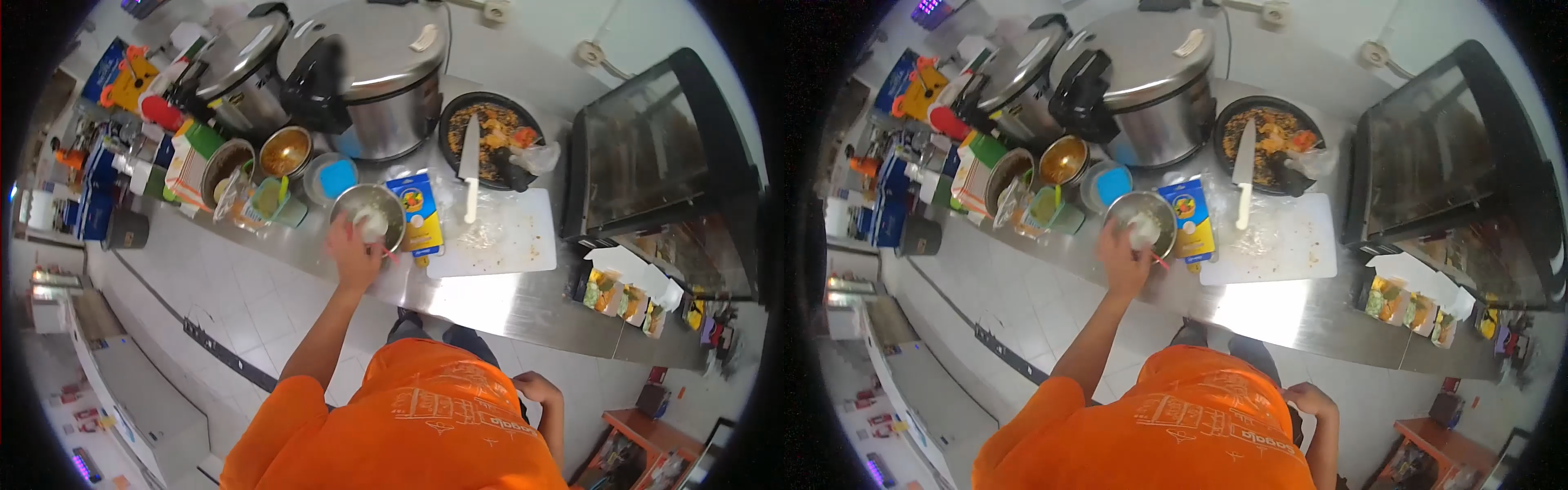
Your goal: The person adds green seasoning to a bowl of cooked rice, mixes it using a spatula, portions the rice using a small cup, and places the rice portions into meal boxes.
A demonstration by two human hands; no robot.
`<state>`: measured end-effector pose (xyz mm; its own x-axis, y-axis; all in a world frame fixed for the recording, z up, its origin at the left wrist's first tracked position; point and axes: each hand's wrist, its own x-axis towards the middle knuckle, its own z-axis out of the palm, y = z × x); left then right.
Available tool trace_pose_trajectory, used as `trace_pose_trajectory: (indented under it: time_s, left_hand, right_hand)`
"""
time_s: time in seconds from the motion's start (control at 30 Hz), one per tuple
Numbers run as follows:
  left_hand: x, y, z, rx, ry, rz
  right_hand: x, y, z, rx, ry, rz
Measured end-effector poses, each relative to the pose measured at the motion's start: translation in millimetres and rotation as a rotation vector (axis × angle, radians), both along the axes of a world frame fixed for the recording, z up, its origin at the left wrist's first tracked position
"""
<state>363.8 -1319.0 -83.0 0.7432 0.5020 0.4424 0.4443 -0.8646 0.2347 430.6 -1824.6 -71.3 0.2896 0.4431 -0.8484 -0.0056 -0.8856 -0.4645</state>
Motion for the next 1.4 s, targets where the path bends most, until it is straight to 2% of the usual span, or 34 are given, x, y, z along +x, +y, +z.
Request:
trace_pose_trajectory:
  time_s: [0.03, 0.07, 0.1, 0.13, 0.2, 0.27, 0.33, 0.37, 0.43, 0.47, 0.53, 0.57, 0.63, 0.7, 0.73, 0.83, 0.9, 0.93, 0.97, 1.0, 1.03, 1.1, 1.13, 1.2, 1.23, 1.33, 1.4]
  left_hand:
    - [-22.6, 17.5, -25.5, -0.138, -0.159, 0.107]
    - [-44.8, 33.7, -49.7, -0.271, -0.322, 0.213]
    - [-70.1, 47.8, -71.5, -0.309, -0.282, 0.357]
    - [-89.9, 58.9, -86.2, -0.344, -0.241, 0.495]
    - [-103.9, 67.5, -93.2, -0.392, -0.173, 0.417]
    - [-108.4, 74.9, -100.4, -0.433, -0.108, 0.325]
    - [-101.2, 83.1, -116.6, -0.289, -0.012, 0.221]
    - [-100.4, 86.1, -120.9, -0.287, -0.027, 0.211]
    - [-96.4, 88.2, -121.0, -0.336, 0.159, 0.271]
    - [-95.8, 84.2, -118.2, -0.328, 0.142, 0.265]
    - [-105.1, 67.2, -109.9, -0.52, 0.02, 0.392]
    - [-108.3, 55.8, -108.1, -0.513, 0.004, 0.389]
    - [-105.0, 23.5, -109.9, -1.315, -0.393, 0.412]
    - [-89.5, -44.3, -102.4, -1.912, -0.604, 0.176]
    - [-73.2, -94.5, -74.3, -2.08, -0.601, 0.016]
    - [-16.6, -254.4, 30.6, -2.555, -0.538, -0.374]
    - [5.7, -343.1, 135.8, -2.71, -0.316, -0.945]
    - [10.4, -377.7, 183.6, -2.654, -0.188, -1.26]
    - [8.8, -409.1, 226.4, -2.495, -0.148, -1.57]
    - [7.9, -434.3, 272.3, -2.345, -0.076, -1.797]
    - [1.3, -451.7, 309.1, -2.338, 0.067, -1.887]
    - [8.2, -497.3, 341.7, -2.057, 0.049, -2.425]
    - [12.6, -519.6, 348.3, -2.018, 0.065, -2.462]
    - [11.3, -558.7, 351.2, -2.141, -0.178, -2.682]
    - [12.4, -570.9, 352.2, -2.127, -0.159, -2.687]
    - [27.3, -587.3, 353.0, -2.164, -0.143, -2.634]
    - [51.3, -575.9, 357.9, -1.927, 0.004, -2.456]
  right_hand:
    - [-11.0, -8.3, -0.8, -0.011, 0.009, 0.016]
    - [-21.1, -16.4, -1.9, 0.025, 0.007, -0.264]
    - [-27.8, -24.2, -4.4, 0.062, 0.002, -0.549]
    - [-30.7, -31.7, -8.0, 0.056, 0.003, -0.548]
    - [-36.0, -40.8, -10.3, 0.082, -0.114, -0.668]
    - [-35.9, -41.9, -9.3, 0.063, -0.14, -0.679]
    - [-31.4, -47.8, -12.0, 0.094, -0.173, -0.611]
    - [-32.7, -48.3, -13.3, 0.177, -0.227, -0.643]
    - [-32.2, -59.9, -15.6, 0.17, -0.266, -0.622]
    - [-32.2, -66.3, -18.7, 0.155, -0.284, -0.593]
    - [-41.7, -87.0, -25.4, 0.182, -0.305, -0.612]
    - [-48.5, -100.3, -27.9, 0.194, -0.301, -0.658]
    - [-67.9, -142.1, -36.5, 0.169, -0.292, -0.701]
    - [-94.3, -187.8, -49.6, 0.192, -0.275, -0.788]
    - [-106.8, -207.6, -54.7, 0.209, -0.242, -0.853]
    - [-131.2, -269.1, -63.7, 0.144, -0.299, -0.861]
    - [-145.2, -293.1, -69.6, 0.136, -0.328, -0.872]
    - [-147.6, -302.0, -70.8, 0.147, -0.336, -0.908]
    - [-147.3, -312.9, -69.4, 0.201, -0.358, -0.917]
    - [-148.6, -324.5, -67.2, 0.25, -0.379, -0.919]
    - [-147.3, -330.1, -68.4, 0.323, -0.36, -1.005]
    - [-145.3, -345.1, -68.8, 0.301, -0.412, -0.958]
    - [-132.8, -343.7, -60.9, 0.278, -0.446, -0.902]
    - [-119.9, -342.9, -43.6, 0.26, -0.439, -0.932]
    - [-110.4, -340.7, -39.0, 0.255, -0.472, -0.886]
    - [-83.3, -339.2, -38.6, 0.268, -0.527, -0.788]
    - [-69.3, -338.7, -30.4, 0.527, -0.532, -0.918]
